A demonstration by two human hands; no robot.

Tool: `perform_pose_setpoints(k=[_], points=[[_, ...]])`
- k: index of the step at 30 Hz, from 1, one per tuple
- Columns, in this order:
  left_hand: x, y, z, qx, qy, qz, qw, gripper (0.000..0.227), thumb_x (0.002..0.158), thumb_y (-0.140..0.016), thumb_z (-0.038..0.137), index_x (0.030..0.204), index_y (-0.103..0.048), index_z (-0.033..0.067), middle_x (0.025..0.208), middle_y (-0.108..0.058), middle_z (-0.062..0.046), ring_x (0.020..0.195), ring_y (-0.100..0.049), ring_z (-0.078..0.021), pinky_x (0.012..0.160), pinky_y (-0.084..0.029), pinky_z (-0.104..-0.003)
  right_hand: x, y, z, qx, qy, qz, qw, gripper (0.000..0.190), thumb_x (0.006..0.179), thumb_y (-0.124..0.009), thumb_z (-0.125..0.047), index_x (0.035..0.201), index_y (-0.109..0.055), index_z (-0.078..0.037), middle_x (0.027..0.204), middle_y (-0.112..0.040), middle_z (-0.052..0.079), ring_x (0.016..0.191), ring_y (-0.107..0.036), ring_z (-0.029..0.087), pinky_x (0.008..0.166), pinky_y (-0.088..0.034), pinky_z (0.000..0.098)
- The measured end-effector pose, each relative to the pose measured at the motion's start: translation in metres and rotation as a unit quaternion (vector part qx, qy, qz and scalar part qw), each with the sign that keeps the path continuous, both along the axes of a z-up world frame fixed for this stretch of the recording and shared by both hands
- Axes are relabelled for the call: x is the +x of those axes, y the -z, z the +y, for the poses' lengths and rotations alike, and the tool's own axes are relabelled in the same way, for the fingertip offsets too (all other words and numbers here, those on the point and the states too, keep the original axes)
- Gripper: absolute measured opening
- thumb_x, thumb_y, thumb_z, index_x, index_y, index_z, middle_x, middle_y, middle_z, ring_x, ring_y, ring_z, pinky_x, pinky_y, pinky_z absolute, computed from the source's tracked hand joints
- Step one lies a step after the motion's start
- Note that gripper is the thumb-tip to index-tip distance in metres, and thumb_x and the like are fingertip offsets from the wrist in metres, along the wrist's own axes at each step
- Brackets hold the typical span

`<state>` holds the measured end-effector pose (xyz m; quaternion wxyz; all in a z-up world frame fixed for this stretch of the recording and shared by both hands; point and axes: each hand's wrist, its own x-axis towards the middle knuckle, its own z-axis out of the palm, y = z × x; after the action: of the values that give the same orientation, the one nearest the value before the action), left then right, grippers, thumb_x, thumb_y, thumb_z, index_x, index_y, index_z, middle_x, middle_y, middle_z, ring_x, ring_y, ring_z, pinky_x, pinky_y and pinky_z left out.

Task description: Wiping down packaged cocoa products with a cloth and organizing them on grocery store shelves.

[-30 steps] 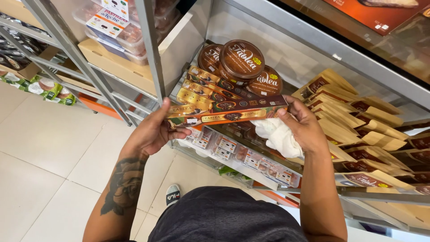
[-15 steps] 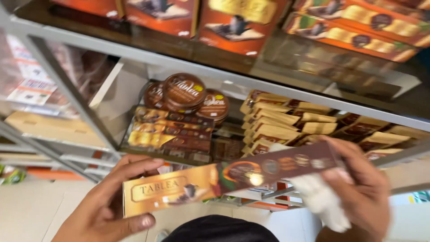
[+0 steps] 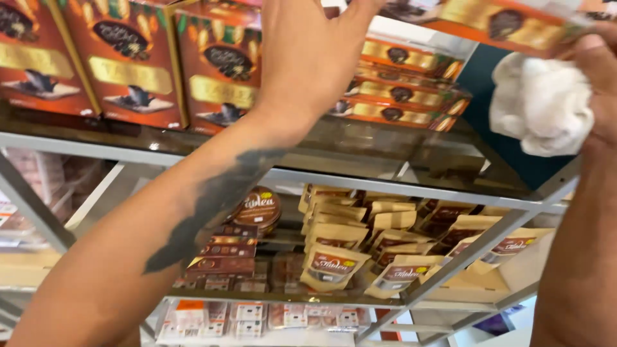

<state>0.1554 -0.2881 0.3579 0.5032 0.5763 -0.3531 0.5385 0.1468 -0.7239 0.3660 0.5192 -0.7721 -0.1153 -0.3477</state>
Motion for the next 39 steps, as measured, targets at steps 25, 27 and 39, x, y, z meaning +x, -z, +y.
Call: perform_pose_setpoints(k=[25,27,39], points=[[0.174,0.041,-0.041,0.028,-0.184,0.388,0.903,0.045,0.086,-0.053,0.004,0.129,-0.064,0.0018,0.117,-0.072,-0.021,0.112,-0.068,-0.0336,0.097,-0.051,-0.04,0.066,-0.015,0.081,-0.144,0.166,0.254,0.942,0.031,0.094,-0.063,-0.02,0.119,-0.077,-0.007,0.067,-0.059,0.011,0.042,-0.038,0.018,0.037,-0.029,0.0395],[0.17,0.044,-0.042,0.028,-0.175,0.391,0.903,0.044,0.087,-0.054,0.004,0.13,-0.063,0.0015,0.119,-0.07,-0.021,0.113,-0.067,-0.0337,0.096,-0.05,-0.04,0.072,-0.012,0.078,-0.159,0.172,0.256,0.938,0.033,0.094,-0.064,-0.021,0.122,-0.075,-0.008,0.072,-0.064,0.013,0.046,-0.044,0.02,0.04,-0.034,0.0403],[0.144,0.038,-0.044,0.019,-0.133,0.423,0.896,0.042,0.091,-0.065,0.01,0.133,-0.065,0.0077,0.1,-0.076,-0.015,0.08,-0.074,-0.0252,0.074,-0.056,-0.041,0.055,0.003,0.067,-0.371,0.267,0.215,0.863,0.046,0.09,-0.059,-0.015,0.134,-0.071,-0.016,0.126,-0.07,0.022,0.114,-0.066,0.043,0.103,-0.049,0.046]])
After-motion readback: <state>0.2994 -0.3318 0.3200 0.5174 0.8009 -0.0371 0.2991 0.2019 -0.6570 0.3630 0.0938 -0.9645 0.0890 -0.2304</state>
